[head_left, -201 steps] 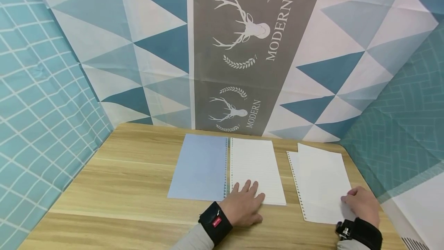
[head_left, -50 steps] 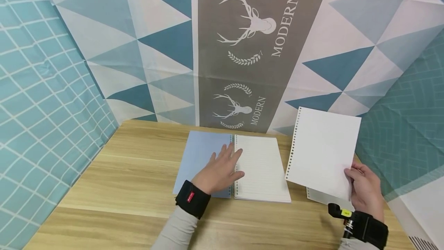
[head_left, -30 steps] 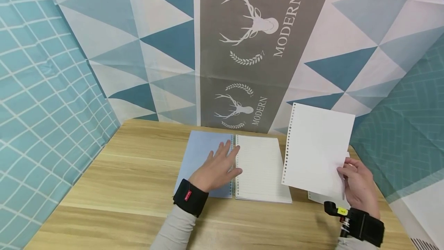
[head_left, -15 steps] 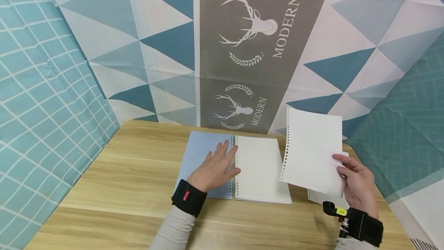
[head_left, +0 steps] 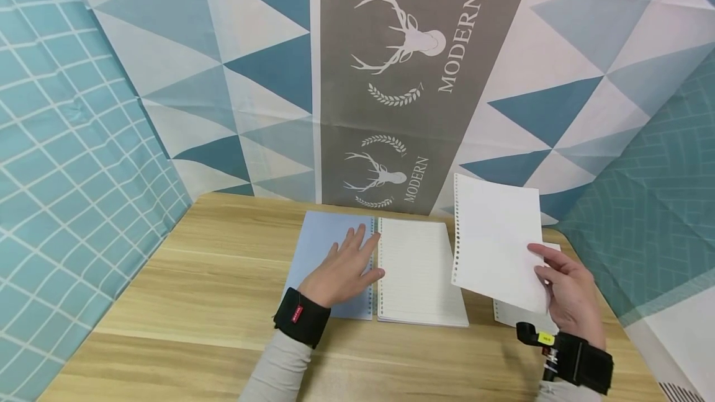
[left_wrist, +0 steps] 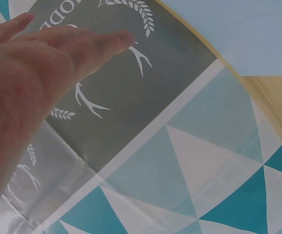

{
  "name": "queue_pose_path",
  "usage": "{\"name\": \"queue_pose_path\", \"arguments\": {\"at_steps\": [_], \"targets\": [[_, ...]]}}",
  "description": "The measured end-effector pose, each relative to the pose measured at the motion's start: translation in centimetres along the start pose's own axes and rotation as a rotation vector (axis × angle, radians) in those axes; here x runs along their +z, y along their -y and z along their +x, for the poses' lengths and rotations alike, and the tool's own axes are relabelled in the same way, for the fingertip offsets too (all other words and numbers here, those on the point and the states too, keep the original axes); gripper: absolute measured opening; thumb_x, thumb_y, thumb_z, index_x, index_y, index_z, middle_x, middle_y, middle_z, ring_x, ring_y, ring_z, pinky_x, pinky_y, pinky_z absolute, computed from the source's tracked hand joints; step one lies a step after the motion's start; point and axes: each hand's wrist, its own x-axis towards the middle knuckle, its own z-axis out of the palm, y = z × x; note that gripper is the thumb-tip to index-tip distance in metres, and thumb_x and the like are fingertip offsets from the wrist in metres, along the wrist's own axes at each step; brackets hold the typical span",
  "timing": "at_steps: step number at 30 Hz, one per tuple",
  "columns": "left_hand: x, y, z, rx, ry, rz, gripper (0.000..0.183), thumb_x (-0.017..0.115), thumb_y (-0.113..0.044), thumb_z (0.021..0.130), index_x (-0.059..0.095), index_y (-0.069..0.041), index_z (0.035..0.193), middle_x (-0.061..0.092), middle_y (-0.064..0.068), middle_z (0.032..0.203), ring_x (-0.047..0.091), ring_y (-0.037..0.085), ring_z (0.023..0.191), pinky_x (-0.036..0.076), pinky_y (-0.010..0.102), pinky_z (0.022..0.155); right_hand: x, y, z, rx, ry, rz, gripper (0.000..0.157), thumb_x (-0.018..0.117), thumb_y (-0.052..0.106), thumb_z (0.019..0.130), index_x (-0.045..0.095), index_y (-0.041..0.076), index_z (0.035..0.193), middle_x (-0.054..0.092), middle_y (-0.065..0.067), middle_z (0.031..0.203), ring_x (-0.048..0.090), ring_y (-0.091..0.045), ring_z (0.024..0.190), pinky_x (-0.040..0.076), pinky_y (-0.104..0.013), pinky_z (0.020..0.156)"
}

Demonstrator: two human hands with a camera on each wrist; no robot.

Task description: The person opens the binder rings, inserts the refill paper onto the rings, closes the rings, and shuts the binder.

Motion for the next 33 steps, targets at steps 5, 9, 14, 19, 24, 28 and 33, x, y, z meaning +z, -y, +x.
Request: {"name": "queue_pose_path", "arguments": {"at_steps": [5,9,14,19,24,28,33], "targets": [[0.0,0.1,0.0,0.002,0.0,0.005,0.068,0.055,-0.043,0.104,0.031,-0.012,0.159,0.017,0.025,0.168,0.016,0.046,0.156,0.023,0.069,0.119,0.2,0.3,-0.1,-0.003,0.056,-0.031,0.041,0.054,0.001,0.102,0.062,0.015,0.139,0.047,0.013,0.124,0.067,-0.001,0.094,0.059,-0.021,0.076],[0.1,0.1,0.1,-0.001,-0.004,0.006,0.067,0.056,-0.042,0.103,0.032,-0.012,0.159,0.018,0.026,0.168,0.017,0.046,0.156,0.024,0.07,0.119,0.4,0.5,0.0,-0.003,0.106,-0.064,0.04,0.054,0.0,0.102,0.064,0.016,0.137,0.053,0.014,0.12,0.068,-0.003,0.092,0.06,-0.023,0.075],[0.2,0.2,0.1,-0.002,-0.005,0.007,0.067,0.056,-0.042,0.103,0.033,-0.012,0.158,0.019,0.026,0.168,0.017,0.046,0.156,0.024,0.07,0.118,0.6,0.5,0.1,-0.031,0.167,-0.06,0.038,0.053,-0.006,0.1,0.069,0.013,0.129,0.058,0.011,0.117,0.069,-0.005,0.093,0.059,-0.023,0.074],[0.2,0.2,0.1,-0.002,-0.006,0.01,0.067,0.056,-0.042,0.103,0.033,-0.012,0.159,0.018,0.025,0.168,0.017,0.046,0.156,0.024,0.069,0.119,0.7,0.6,0.1,-0.033,0.19,-0.083,0.038,0.053,-0.006,0.1,0.068,0.011,0.131,0.058,0.015,0.122,0.069,-0.003,0.096,0.059,-0.022,0.076],[0.2,0.3,0.1,-0.007,-0.002,0.008,0.067,0.055,-0.042,0.103,0.032,-0.013,0.159,0.018,0.025,0.168,0.017,0.046,0.156,0.024,0.069,0.119,0.9,0.6,0.2,-0.005,0.217,-0.125,0.043,0.049,-0.008,0.1,0.066,0.012,0.134,0.063,0.018,0.119,0.071,-0.004,0.096,0.06,-0.024,0.075],[0.3,0.3,0.1,-0.008,-0.003,0.003,0.067,0.055,-0.042,0.103,0.033,-0.013,0.159,0.018,0.025,0.168,0.017,0.046,0.156,0.024,0.07,0.119,1.1,0.6,0.4,0.001,0.231,-0.152,0.047,0.046,-0.01,0.099,0.064,0.01,0.137,0.06,0.019,0.121,0.07,-0.003,0.097,0.06,-0.024,0.075],[0.2,0.3,0.1,-0.009,-0.005,0.002,0.067,0.055,-0.042,0.103,0.032,-0.013,0.159,0.017,0.025,0.168,0.016,0.046,0.156,0.023,0.07,0.119,1.3,0.8,0.3,-0.002,0.237,-0.2,0.046,0.048,-0.009,0.099,0.061,0.009,0.14,0.059,0.019,0.122,0.068,-0.003,0.095,0.058,-0.022,0.073]]}}
